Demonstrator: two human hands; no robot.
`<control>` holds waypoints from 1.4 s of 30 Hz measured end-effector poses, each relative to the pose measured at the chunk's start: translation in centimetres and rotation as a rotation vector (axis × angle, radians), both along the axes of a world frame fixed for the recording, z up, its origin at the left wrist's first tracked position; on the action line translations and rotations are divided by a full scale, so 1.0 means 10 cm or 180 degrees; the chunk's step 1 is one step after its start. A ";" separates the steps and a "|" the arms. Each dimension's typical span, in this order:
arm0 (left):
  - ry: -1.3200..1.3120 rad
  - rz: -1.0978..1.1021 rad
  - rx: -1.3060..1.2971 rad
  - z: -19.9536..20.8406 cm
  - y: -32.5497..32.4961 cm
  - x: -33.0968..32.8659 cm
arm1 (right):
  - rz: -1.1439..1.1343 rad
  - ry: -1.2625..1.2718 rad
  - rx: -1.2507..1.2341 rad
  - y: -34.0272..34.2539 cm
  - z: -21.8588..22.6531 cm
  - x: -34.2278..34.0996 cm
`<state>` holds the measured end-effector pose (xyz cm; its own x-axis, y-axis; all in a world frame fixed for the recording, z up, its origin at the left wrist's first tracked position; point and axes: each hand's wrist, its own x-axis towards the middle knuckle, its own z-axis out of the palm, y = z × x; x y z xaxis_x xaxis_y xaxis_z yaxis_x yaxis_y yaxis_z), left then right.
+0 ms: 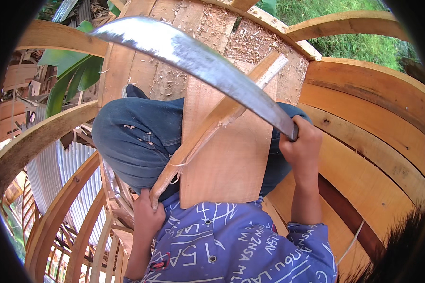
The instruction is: The person sits cross-legged on a wooden platform and uses a large curved blade to shave and shape a long, thin piece of wood. They hold the wood steady with their left hand while repeatedly drawing the blade along its length to remove thin strips of material.
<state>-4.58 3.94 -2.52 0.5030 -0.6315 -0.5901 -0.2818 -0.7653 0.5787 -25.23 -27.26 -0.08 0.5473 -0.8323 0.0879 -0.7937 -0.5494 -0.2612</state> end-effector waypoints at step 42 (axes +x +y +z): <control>0.0158 -0.0084 0.0071 0.12 -0.05 0.12 | -0.1166 -0.0139 0.0300 -0.29 -0.15 -0.23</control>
<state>-3.35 3.47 -1.31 0.4560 -0.6306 -0.6280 -0.2735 -0.7708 0.5754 -27.51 -30.18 -1.63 0.2095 -0.9776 0.0183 -0.9200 -0.2034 -0.3350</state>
